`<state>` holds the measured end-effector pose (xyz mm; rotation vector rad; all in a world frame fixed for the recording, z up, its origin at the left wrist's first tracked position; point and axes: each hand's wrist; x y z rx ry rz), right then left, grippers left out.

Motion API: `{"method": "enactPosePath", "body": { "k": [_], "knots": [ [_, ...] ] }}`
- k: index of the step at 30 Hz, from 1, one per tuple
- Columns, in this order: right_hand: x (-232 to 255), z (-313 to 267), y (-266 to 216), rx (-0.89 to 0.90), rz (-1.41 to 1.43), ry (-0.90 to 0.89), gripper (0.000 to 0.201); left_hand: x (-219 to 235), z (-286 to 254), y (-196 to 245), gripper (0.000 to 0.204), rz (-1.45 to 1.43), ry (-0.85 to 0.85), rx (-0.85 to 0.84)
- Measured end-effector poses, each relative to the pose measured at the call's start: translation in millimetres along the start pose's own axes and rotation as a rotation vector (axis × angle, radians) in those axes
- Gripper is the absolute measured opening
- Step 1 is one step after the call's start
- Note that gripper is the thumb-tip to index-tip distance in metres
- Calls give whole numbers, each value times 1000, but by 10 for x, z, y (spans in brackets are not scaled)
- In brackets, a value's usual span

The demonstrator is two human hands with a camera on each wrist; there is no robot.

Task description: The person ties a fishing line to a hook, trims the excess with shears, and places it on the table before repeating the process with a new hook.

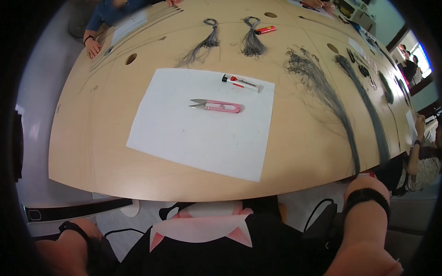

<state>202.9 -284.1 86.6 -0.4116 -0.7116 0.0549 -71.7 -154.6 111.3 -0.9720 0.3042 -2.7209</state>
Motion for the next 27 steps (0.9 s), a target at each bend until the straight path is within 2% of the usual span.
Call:
{"method": "enactPosePath", "body": {
  "k": [5,8,11,13,14,16,18,19,20,21,22,23,24,25,27],
  "knots": [
    [26,111,106,31,70,29,18,59,-53,-89,10,209,169,-140],
    [54,158,181,35,92,58,17,36,-91,-164,14,184,428,-323],
    [47,196,319,-13,69,90,17,228,-409,-165,14,92,492,-214],
    [-40,230,499,-116,-8,103,16,84,-536,-10,16,20,34,292],
    [-136,254,613,-197,-65,98,16,-33,-513,-66,13,-145,-178,347],
    [-334,317,833,-297,-180,50,16,-386,-604,-58,16,-335,-398,415],
    [-480,326,849,-283,-281,-50,24,-694,-646,-43,21,-498,-401,332],
    [-547,356,886,-271,-320,-79,26,-720,-598,15,16,-472,-740,356],
    [-676,493,978,-117,-277,-30,30,-822,-569,-5,14,-653,-536,254],
    [-784,602,1050,25,-237,20,34,-852,-597,-22,13,-759,-426,199],
    [-837,646,1092,2,-248,22,34,-886,-628,-43,13,-860,-322,133],
    [-889,653,1094,-75,-180,-38,40,-827,-733,-56,12,-1157,-606,321],
    [-918,657,1099,-152,-121,-96,45,-767,-812,-77,12,-1376,-857,598],
    [-943,668,1097,-193,-138,-88,45,-773,-841,-73,13,-1405,-935,606],
    [-1015,684,1078,-283,205,-263,56,-846,-687,-30,15,-1284,-925,350]
  ]
}}
Point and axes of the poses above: each hand's wrist, its own z-axis towards the middle knuckle, its own x-axis out of the back of the hand, y = z × x, and after that the axes turned 11 degrees about z, right-handed
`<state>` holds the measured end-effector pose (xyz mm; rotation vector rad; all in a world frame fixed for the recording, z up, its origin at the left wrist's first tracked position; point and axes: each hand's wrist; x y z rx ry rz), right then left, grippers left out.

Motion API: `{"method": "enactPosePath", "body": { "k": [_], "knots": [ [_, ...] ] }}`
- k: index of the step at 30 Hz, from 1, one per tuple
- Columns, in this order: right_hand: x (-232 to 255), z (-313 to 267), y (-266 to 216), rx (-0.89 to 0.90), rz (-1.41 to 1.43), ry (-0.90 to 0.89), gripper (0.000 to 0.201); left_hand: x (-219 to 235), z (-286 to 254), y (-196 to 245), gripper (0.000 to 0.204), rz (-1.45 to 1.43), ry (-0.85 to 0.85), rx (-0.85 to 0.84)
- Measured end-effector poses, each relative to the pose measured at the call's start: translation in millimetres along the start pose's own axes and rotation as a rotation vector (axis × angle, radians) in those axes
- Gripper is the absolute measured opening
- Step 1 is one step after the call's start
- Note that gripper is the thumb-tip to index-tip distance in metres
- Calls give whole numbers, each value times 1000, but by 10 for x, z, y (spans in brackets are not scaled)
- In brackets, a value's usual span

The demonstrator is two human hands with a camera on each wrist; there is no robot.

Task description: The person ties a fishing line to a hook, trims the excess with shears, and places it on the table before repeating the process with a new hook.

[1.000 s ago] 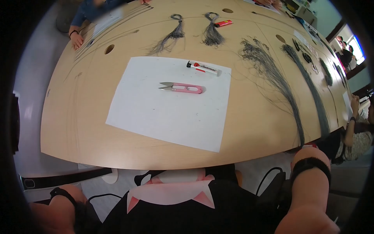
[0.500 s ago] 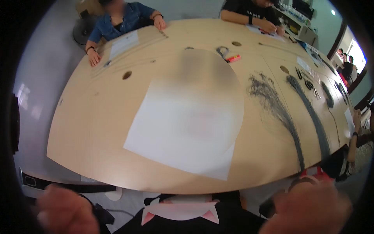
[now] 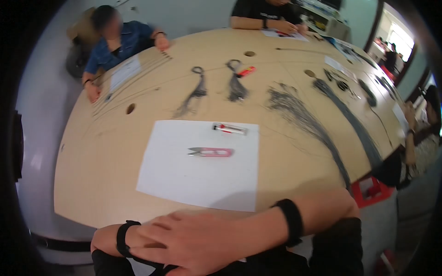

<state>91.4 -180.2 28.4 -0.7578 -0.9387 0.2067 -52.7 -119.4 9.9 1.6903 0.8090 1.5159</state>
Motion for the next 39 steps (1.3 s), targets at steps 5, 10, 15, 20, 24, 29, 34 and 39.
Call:
{"method": "enactPosePath", "body": {
  "k": [5,10,15,20,24,29,34,39],
  "knots": [
    [-93,-221,215,183,115,459,43,69,257,109,20,350,-47,-147],
    [155,-1067,218,-671,299,69,30,122,-219,50,6,177,288,198],
    [285,-1289,16,-651,205,295,28,-10,-283,60,18,181,342,542],
    [285,-1392,88,-707,530,187,28,52,-312,-113,8,618,321,341],
    [234,-1322,54,-641,609,366,27,74,-378,-139,3,767,278,322],
    [285,-929,30,-328,79,370,19,108,259,-86,10,362,245,229],
    [257,-274,221,362,-320,454,45,74,644,-102,9,287,137,-50],
    [287,-52,284,-34,290,188,45,57,686,-67,11,292,129,-240]
  ]
}}
Point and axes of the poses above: each hand's wrist, its own z-axis towards the middle knuckle, its own x-axis out of the back of the hand, y = z × x, and after that the axes turned 11 degrees about z, right-handed
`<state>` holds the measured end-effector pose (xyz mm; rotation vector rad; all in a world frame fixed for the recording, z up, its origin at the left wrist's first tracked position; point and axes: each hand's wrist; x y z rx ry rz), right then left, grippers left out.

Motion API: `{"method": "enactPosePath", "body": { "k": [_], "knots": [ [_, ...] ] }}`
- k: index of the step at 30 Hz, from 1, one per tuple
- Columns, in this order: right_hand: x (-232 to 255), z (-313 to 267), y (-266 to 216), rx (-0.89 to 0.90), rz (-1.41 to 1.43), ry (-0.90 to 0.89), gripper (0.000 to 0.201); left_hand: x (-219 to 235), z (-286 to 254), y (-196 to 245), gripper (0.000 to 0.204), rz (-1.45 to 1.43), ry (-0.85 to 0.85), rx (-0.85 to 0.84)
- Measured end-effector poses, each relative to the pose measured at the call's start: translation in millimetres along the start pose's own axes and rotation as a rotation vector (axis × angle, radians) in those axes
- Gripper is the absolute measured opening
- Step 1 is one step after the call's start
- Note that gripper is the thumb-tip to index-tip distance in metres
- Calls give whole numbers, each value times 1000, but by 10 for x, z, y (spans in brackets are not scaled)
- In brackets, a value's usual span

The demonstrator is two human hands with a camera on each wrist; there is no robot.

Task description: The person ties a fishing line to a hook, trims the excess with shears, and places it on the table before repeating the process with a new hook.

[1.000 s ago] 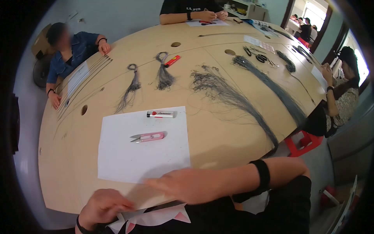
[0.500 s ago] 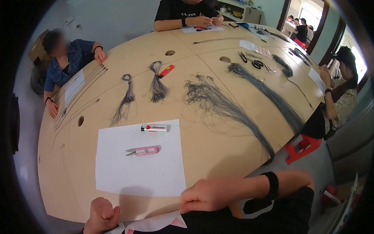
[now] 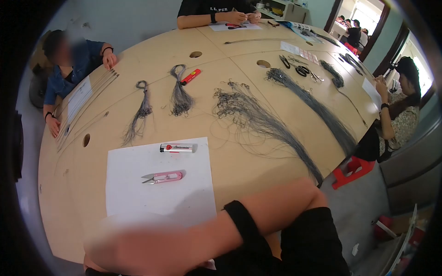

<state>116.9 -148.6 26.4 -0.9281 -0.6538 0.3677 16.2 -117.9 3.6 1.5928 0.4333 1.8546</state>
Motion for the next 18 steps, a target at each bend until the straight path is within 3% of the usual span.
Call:
{"method": "enactPosePath", "body": {
  "k": [1,5,6,7,8,9,10,11,13,16,18],
  "knots": [
    [48,-16,31,-10,-3,4,45,20,2,9,12,6,19,-35],
    [322,-161,131,-83,131,232,10,238,26,6,16,-15,138,-84],
    [539,-301,109,-245,47,242,11,483,-22,-117,31,-268,-150,60],
    [903,-418,7,-407,-42,249,15,412,-71,-208,9,-263,194,120],
    [1177,-493,-57,-579,-324,302,16,519,-216,-362,10,-205,203,111],
    [1384,-672,122,-530,-337,687,15,584,-388,-371,4,-364,297,365],
    [1607,-670,51,-576,-484,849,17,589,-489,-388,13,-367,441,512],
    [1953,-856,200,-702,-587,968,23,539,-496,-492,25,-539,669,479],
    [2507,-1086,341,-864,-865,861,30,528,-475,-691,29,-540,757,477],
    [3051,-1508,919,-842,-902,773,31,464,-519,-896,26,-611,742,480],
    [3180,-1570,1161,-957,-851,572,32,438,-517,-923,26,-583,725,519]
  ]
}}
Point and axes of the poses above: each hand's wrist, its own z-axis towards the middle knuckle, its own x-axis out of the back of the hand, y = z × x, and after that the axes turned 11 degrees about z, right-handed
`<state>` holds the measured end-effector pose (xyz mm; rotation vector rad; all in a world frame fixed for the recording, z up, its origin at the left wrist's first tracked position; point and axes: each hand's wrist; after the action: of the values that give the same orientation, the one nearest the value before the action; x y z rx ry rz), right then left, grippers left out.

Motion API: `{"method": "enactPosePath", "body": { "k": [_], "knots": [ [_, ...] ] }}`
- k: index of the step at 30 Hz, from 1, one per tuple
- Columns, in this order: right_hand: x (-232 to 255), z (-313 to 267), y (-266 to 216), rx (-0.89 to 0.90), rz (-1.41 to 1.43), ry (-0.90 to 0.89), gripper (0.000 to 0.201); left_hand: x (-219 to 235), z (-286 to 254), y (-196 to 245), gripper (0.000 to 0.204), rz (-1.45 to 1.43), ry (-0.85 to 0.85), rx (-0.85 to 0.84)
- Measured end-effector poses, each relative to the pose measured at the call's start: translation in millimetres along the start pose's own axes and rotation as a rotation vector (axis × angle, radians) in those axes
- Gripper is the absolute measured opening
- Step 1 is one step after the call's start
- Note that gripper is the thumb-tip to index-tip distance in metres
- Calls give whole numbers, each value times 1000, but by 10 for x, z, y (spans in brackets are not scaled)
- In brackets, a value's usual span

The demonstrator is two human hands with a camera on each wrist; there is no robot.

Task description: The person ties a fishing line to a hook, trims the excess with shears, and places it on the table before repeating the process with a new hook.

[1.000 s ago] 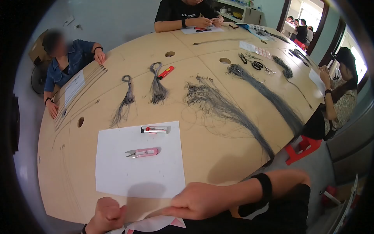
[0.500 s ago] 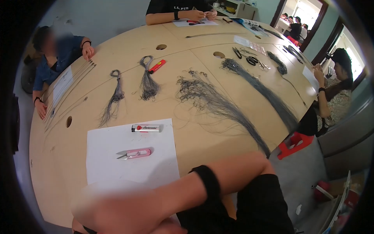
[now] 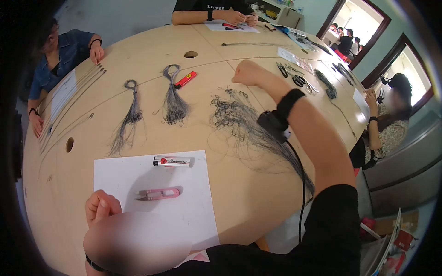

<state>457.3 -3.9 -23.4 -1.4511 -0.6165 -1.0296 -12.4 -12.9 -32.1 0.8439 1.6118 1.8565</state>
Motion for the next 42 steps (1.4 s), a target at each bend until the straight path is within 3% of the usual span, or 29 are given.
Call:
{"method": "enactPosePath", "body": {
  "k": [1,3,13,22,24,28,31,33,37,39,42],
  "knots": [
    [-33,55,8,-5,-2,1,32,0,4,-9,25,46,6,26],
    [-111,151,-173,-336,-70,-137,33,13,11,-17,24,26,2,71],
    [-179,418,-231,-451,-308,-294,29,12,61,-105,23,95,116,67],
    [-165,283,-94,-430,-154,-293,25,-37,41,-100,21,139,71,108],
    [-166,300,51,-411,87,-191,29,-40,36,-105,21,133,77,121],
    [-150,262,58,-404,243,-152,26,-38,36,-111,21,102,89,110],
    [-110,232,-72,-342,383,-83,23,-31,30,-115,20,110,73,111],
    [-88,218,-165,-170,547,59,21,-26,30,-112,20,125,59,113],
    [75,303,-224,-70,577,96,18,-44,23,-99,19,106,54,127],
    [131,324,-296,-13,597,236,14,-48,21,-89,19,112,49,122],
    [220,328,-359,22,581,271,13,-65,-16,-97,19,80,36,114]
  ]
}}
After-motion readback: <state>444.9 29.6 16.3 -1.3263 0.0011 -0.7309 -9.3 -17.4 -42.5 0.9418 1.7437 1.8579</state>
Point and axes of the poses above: each hand's wrist, its own z-axis towards the middle knuckle, its own x-axis out of the back of the hand, y = z × x, and after that the axes turned 11 degrees about z, right-handed
